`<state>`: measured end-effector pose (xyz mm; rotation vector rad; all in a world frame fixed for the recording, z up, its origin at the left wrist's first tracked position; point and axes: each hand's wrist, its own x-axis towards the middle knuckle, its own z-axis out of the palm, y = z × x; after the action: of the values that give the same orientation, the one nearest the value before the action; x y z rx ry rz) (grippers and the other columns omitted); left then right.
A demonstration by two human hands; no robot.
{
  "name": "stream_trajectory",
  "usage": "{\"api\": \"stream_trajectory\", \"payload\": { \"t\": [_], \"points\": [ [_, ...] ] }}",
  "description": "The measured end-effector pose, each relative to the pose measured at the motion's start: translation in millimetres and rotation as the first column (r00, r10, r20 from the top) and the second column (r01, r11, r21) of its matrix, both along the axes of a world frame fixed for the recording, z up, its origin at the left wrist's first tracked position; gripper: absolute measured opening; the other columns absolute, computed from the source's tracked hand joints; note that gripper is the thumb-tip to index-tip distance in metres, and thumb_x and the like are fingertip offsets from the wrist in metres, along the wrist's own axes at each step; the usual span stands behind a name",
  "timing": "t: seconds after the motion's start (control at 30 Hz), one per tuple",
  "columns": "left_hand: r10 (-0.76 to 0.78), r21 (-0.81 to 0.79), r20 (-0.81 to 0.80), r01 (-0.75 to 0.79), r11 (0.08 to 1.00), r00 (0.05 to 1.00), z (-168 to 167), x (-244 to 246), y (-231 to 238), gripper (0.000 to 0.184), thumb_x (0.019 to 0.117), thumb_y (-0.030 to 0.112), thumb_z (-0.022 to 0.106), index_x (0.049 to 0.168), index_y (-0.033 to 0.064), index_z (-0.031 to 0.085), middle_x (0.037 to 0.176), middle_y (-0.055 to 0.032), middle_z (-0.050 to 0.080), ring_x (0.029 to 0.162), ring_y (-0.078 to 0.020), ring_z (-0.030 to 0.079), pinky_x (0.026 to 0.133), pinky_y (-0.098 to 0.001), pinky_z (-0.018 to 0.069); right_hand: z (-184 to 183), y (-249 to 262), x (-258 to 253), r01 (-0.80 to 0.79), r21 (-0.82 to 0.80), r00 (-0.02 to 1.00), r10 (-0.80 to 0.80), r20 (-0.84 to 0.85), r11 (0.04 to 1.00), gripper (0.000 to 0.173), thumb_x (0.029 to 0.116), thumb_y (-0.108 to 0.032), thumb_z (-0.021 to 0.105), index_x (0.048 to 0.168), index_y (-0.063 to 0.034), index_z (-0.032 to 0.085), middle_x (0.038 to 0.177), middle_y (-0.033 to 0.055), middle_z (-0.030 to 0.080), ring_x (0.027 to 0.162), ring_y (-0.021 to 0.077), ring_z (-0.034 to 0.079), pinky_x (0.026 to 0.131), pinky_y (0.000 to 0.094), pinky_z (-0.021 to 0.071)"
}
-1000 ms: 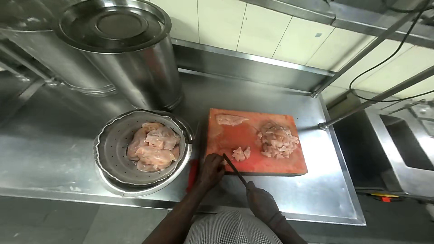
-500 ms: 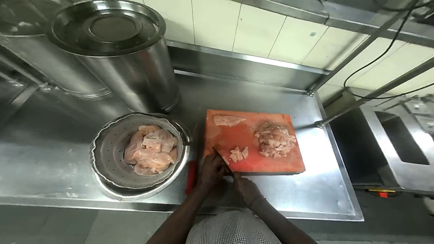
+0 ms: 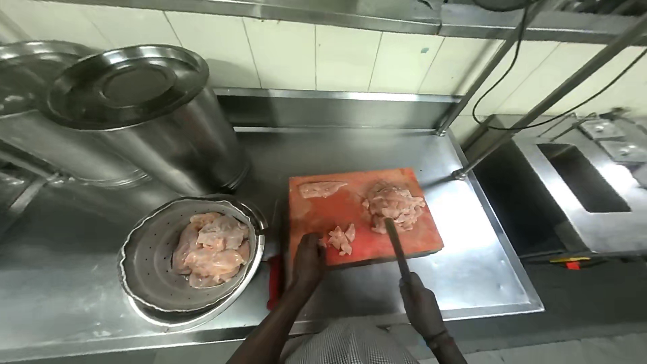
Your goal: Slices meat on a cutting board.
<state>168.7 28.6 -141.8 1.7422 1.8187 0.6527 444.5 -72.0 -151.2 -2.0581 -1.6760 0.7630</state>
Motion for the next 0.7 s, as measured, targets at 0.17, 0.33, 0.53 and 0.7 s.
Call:
{"api": "stream_trajectory", "payload": {
  "t": [0.17, 0.33, 0.53, 0.7],
  "points": [
    [-0.152, -0.217, -0.076, 0.132, 0.967, 0.986, 19, 34, 30, 0.070, 0.0874, 0.032, 0.082, 0.148, 0.0097, 0.053, 0.144, -0.0231, 0.054, 0.130, -0.0423, 0.055, 0.104, -0.0590, 0.0496, -30, -26, 46, 0.303, -0.030, 0.930, -0.303, -0.209, 0.952, 0.026, 0.1049, -0.022, 0.051, 0.117, -0.0009, 0.061, 0.067, 0.0095, 0.059, 0.050, 0.0219, 0.058, 0.051, 0.0441, 0.0534],
    [-0.381, -0.365, -0.316, 0.259, 0.894, 0.869, 24, 81, 56, 0.077, 0.0775, 0.023, 0.087, 0.147, 0.0166, 0.055, 0.150, -0.0248, 0.045, 0.130, -0.0483, 0.050, 0.099, -0.0616, 0.0503, -43, -38, 69, 0.485, -0.203, 0.649, -0.506, -0.569, 0.850, 0.022, 0.1078, -0.019, 0.047, 0.118, -0.0007, 0.053, 0.059, 0.0059, 0.051, 0.041, 0.0189, 0.053, 0.040, 0.0377, 0.0526],
    [-0.559, -0.453, -0.264, 0.410, 0.791, 0.786, 29, 98, 79, 0.030, 0.0889, 0.010, 0.069, 0.118, 0.0045, 0.070, 0.123, -0.0200, 0.067, 0.118, -0.0361, 0.063, 0.100, -0.0553, 0.0515, -48, -39, 77, 0.495, -0.266, 0.501, -0.522, -0.690, 0.827, 0.018, 0.1077, -0.018, 0.048, 0.114, -0.0027, 0.054, 0.058, 0.0063, 0.051, 0.039, 0.0198, 0.051, 0.038, 0.0382, 0.0516],
    [-0.544, -0.283, -0.152, 0.491, 0.824, 0.825, 83, 131, 95, 0.040, 0.0907, 0.011, 0.074, 0.129, 0.0016, 0.066, 0.130, -0.0232, 0.064, 0.123, -0.0367, 0.061, 0.108, -0.0527, 0.0478, -47, -39, 80, 0.470, -0.297, 0.504, -0.529, -0.683, 0.831, 0.019, 0.1070, -0.018, 0.049, 0.118, -0.0030, 0.054, 0.059, 0.0060, 0.052, 0.040, 0.0198, 0.053, 0.039, 0.0380, 0.0521]
  ]
}}
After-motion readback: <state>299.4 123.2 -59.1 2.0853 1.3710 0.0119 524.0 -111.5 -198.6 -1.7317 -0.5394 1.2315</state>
